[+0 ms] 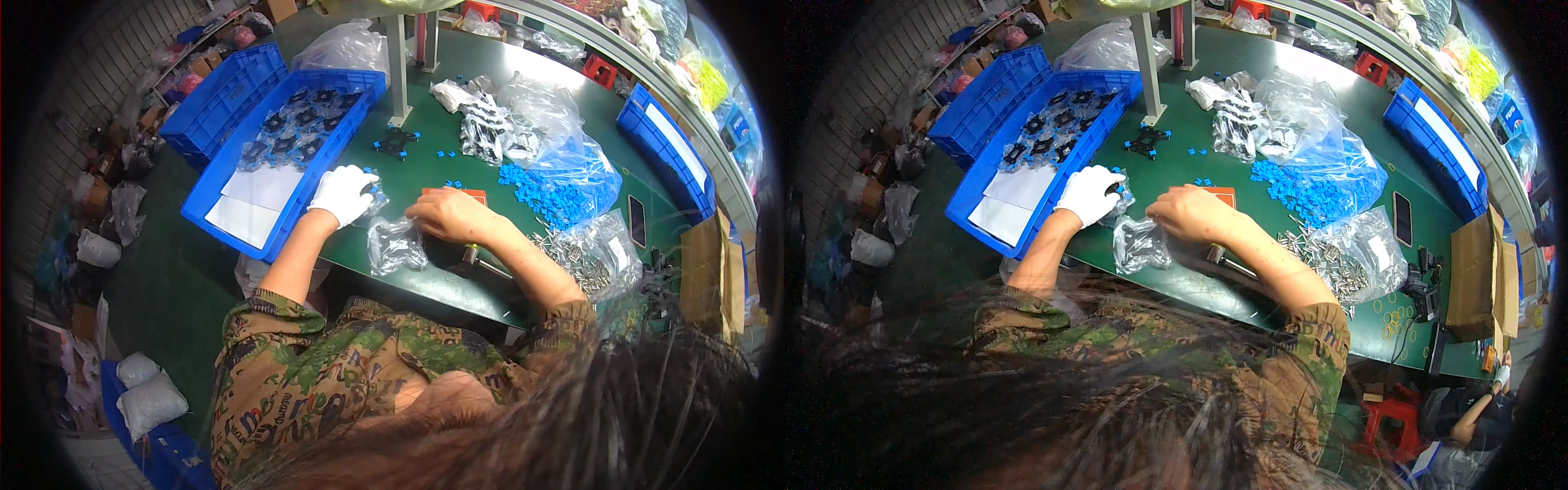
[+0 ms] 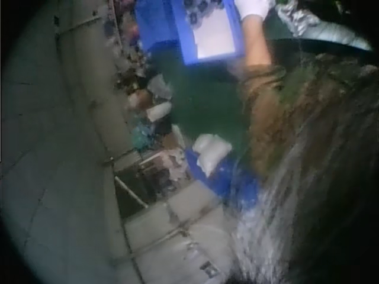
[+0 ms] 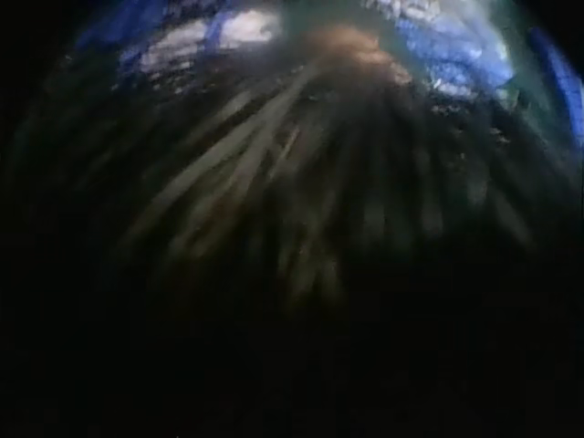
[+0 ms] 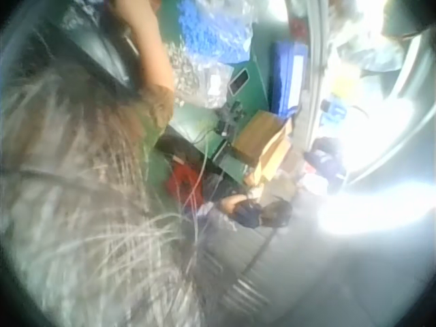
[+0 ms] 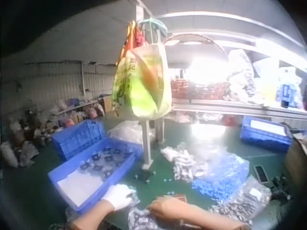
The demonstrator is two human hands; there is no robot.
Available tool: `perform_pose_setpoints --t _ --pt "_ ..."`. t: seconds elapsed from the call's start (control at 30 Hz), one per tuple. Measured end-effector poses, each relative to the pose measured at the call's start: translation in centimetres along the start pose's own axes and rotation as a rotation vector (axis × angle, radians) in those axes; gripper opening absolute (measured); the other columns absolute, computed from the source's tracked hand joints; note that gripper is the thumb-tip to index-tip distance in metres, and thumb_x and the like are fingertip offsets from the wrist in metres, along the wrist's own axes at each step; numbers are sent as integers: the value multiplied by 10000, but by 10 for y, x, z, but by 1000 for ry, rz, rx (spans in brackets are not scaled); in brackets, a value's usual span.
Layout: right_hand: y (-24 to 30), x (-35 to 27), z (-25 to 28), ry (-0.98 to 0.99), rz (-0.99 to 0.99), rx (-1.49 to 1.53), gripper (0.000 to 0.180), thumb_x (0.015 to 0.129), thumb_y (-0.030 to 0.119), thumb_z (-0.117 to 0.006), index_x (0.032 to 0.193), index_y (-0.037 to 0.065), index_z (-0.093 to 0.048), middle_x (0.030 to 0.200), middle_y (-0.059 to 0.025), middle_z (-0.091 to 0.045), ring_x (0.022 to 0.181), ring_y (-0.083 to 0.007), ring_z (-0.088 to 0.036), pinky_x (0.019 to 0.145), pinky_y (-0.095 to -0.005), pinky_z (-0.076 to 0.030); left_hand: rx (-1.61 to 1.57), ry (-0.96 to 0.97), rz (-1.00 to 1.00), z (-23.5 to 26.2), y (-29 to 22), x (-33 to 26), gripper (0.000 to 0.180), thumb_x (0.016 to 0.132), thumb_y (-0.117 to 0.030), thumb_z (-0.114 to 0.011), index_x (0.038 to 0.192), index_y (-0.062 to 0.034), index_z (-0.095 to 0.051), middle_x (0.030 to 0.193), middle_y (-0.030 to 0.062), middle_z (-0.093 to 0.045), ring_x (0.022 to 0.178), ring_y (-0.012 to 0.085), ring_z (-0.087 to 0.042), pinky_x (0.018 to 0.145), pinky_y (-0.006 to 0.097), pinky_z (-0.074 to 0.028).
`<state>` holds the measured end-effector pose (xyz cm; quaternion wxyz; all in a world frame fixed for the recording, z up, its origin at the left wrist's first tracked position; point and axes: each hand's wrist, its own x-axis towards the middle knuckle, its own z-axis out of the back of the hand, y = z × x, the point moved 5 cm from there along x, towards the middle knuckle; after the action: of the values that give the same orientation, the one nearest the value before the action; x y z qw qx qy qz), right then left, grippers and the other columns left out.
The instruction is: The person assembles small black plastic frames with blue plastic pieces and metal pins. They use a hammer to tap the pins into place, then place the assembled units into a blue crate. The person also handles clear plastic bags and organizes components on the green workbench.
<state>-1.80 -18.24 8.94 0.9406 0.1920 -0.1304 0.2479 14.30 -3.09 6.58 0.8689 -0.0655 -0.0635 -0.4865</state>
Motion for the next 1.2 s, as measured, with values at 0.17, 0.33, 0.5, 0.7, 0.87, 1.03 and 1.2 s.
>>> perform_pose_setpoints --t 0.17,0.33,0.5,0.7,0.87,1.03,1.2 --pt "17 -25 1 55 -66 -3 210 880 144 -651 1074 67 -676 963 -133 -691 941 -340 -670 858 -450 -527 19 -80 -8 -8 5 -5 320 856 -291 -645 1141 -181 -740 995 119 -690 946 316 -648 829 445 -509" --pt "15 -37 2 55 -152 57 231 925 150 -645 1143 76 -654 1003 -143 -690 993 -359 -656 888 -460 -517 42 -58 35 8 -12 -5 381 817 -414 -685 1097 -167 -759 897 132 -694 868 314 -665 796 439 -516" --pt "8 -38 -4 24 -147 51 218 913 134 -636 1121 71 -660 988 -147 -693 980 -357 -660 882 -461 -520 69 -68 45 0 -12 1 402 783 -467 -705 1049 -171 -764 874 121 -697 831 304 -666 764 443 -512" --pt "14 -43 8 -16 -158 88 215 897 133 -628 1096 59 -664 998 -164 -703 979 -368 -667 873 -467 -526 62 -145 44 -8 -8 5 339 786 -463 -709 951 -174 -775 814 105 -692 805 296 -662 748 439 -508" --pt "15 -45 12 16 -196 97 238 893 129 -629 1122 72 -658 1000 -176 -702 969 -378 -669 864 -475 -531 17 -163 1 -9 -7 7 338 786 -461 -720 961 -178 -779 800 103 -696 790 300 -662 754 440 -504" --pt "9 -48 8 -4 -191 94 223 907 139 -650 1120 82 -686 1003 -143 -700 971 -344 -667 872 -444 -535 -18 -88 -72 -1 -8 5 365 785 -476 -726 972 -168 -782 798 107 -699 790 315 -662 760 441 -501" --pt "11 -49 8 13 -198 83 240 906 134 -650 1140 93 -687 1000 -139 -703 959 -345 -671 863 -447 -539 52 107 -27 0 -9 -1 464 835 -537 -663 1128 -183 -729 1002 122 -701 960 305 -645 853 450 -464"
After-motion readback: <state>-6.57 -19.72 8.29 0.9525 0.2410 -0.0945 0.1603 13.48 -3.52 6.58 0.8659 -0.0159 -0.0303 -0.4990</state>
